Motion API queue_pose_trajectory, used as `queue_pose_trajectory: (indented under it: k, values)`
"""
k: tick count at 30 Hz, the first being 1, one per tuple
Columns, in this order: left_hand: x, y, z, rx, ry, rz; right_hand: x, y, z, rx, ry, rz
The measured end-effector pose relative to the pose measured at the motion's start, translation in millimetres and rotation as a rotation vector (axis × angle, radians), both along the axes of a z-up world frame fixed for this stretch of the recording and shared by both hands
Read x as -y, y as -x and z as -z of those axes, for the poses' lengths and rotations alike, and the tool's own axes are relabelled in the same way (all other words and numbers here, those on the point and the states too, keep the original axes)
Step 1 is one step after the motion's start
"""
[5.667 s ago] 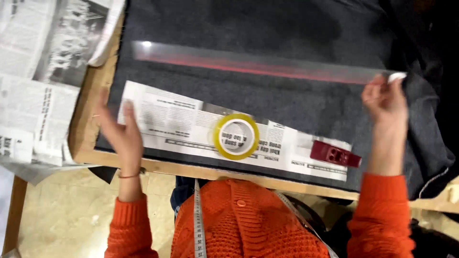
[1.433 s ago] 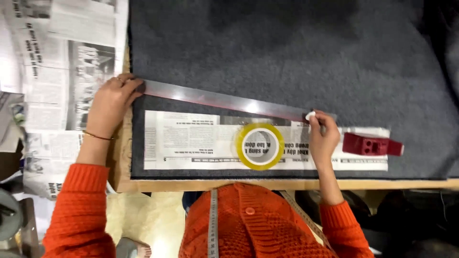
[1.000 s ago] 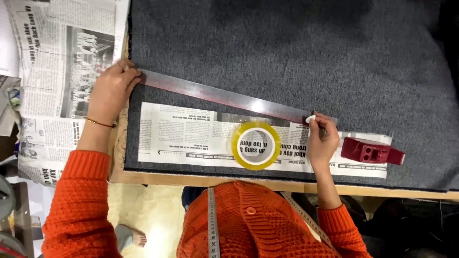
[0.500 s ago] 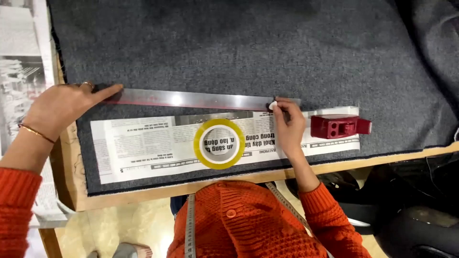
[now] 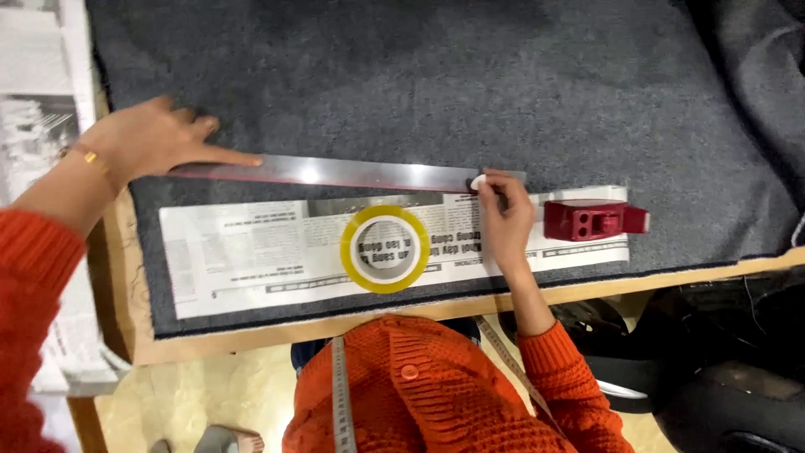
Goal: A person traces a paper pattern onto a large piece of dark fabric using tailor's chalk and a long ruler on a workbench.
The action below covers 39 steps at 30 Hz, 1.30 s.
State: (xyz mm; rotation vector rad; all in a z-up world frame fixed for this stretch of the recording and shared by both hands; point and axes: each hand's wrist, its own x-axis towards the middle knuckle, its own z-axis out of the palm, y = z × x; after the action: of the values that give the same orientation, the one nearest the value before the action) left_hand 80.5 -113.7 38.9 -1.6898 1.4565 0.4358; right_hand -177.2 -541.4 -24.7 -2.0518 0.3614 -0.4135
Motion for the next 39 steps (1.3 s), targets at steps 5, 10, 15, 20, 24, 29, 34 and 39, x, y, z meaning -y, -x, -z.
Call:
queue_pose_trajectory:
  k: [5, 10, 15, 20, 24, 29, 34, 39]
  values:
    - [16, -11, -4, -0.056, -0.022, 0.043, 6, -1, 4, -0.013, 0.006, -0.019]
    - [20, -15, -4, -0.047, -0.019, 0.109, -22, -9, -33, -0.049, 0.147, 0.028]
    - [27, -12, -25, -0.092, -0.099, 0.087, -118, -30, -52, 0.074, 0.401, -0.200]
    - [25, -16, -20, -0.082, -0.111, 0.112, -264, -76, -24, 0.196, 0.775, -0.720]
    - [26, -20, -4, -0.071, -0.109, 0.146, -334, -130, 2, 0.549, 1.068, -0.700]
    - [27, -24, 6, -0.063, -0.085, 0.156, -368, -152, 11, 0.611, 1.210, -0.719]
    - [28, -24, 4, -0.099, -0.125, 0.173, -381, -158, 19, 0.542, 1.204, -0.823]
    - [32, -25, 6, -0.163, -0.143, 0.117, -356, -147, 10, 0.471, 1.383, -0.809]
